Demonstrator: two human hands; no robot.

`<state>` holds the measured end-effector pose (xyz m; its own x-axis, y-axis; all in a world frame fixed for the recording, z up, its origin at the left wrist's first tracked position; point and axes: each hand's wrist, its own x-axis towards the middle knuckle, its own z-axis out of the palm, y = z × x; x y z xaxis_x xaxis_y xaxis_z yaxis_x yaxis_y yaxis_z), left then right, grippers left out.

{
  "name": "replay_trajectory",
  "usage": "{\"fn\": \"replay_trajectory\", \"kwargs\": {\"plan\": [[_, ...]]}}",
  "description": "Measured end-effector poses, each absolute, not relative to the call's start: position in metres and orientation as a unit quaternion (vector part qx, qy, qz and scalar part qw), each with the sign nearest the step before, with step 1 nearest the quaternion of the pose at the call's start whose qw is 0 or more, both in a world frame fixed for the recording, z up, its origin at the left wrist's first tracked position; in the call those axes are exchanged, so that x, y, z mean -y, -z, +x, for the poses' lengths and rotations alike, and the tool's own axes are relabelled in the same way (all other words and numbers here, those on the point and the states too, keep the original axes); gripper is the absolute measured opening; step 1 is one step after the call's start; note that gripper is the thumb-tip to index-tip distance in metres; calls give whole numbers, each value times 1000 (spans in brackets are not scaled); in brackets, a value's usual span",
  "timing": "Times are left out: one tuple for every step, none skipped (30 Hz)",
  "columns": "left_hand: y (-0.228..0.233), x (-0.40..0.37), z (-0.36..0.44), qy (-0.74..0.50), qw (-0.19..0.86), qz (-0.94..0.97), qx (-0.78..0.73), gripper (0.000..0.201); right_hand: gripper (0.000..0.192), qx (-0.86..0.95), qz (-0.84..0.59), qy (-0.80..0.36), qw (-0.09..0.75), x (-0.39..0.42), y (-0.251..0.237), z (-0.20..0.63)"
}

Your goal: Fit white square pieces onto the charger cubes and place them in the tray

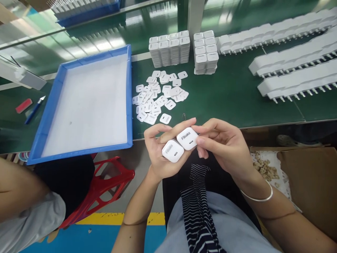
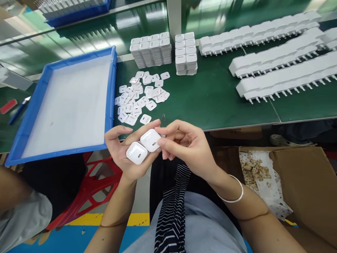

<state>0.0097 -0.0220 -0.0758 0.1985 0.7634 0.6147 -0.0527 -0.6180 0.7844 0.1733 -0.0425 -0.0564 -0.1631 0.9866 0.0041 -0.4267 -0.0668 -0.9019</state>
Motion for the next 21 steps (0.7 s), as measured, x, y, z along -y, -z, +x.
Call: {"fn": "replay_trajectory", "kwargs": {"plan": [[75,22,10,-579,356,687,-257,67,10,409,-343,-648,543,41,56,175],[74,23,10,-575,361,686,-261,64,11,411,-340,-655,535,40,55,177],[73,24,10,-568,369,685,-268,60,11,413,-336,-664,525,39,55,179],[72,26,11,-560,376,685,-276,57,12,414,-333,-674,513,38,54,181],[70,28,11,-551,383,686,-282,56,14,415,-332,-683,501,38,54,183],[69,29,11,-544,390,685,-287,55,15,415,-332,-690,492,38,54,184],[68,31,12,-543,395,683,-288,56,17,417,-333,-693,485,38,53,186],[68,32,12,-543,398,680,-290,57,19,418,-335,-696,479,38,53,187],[67,33,12,-543,400,678,-293,58,20,419,-338,-696,475,38,53,188],[68,34,12,-542,400,677,-296,59,22,420,-341,-696,473,38,53,188],[69,34,12,-542,398,677,-299,59,23,421,-345,-694,472,38,53,188],[70,35,12,-540,396,678,-303,59,25,422,-350,-690,473,38,54,187],[71,35,12,-538,394,680,-306,58,27,424,-355,-685,475,38,54,186],[73,34,12,-538,392,680,-309,57,28,427,-360,-678,478,38,55,185],[74,34,11,-538,391,678,-312,55,29,432,-366,-668,483,38,56,183],[76,34,11,-538,391,676,-316,54,29,439,-373,-656,487,38,57,182],[77,33,10,-536,391,676,-322,53,28,447,-382,-641,493,38,58,180],[79,33,10,-533,389,676,-328,52,27,455,-390,-625,500,38,60,177],[81,33,10,-530,386,678,-333,51,25,464,-398,-608,506,38,62,175],[83,34,10,-525,386,679,-338,50,24,473,-404,-593,511,37,65,172],[85,34,10,-521,387,680,-341,50,23,483,-409,-579,514,37,67,169]]}}
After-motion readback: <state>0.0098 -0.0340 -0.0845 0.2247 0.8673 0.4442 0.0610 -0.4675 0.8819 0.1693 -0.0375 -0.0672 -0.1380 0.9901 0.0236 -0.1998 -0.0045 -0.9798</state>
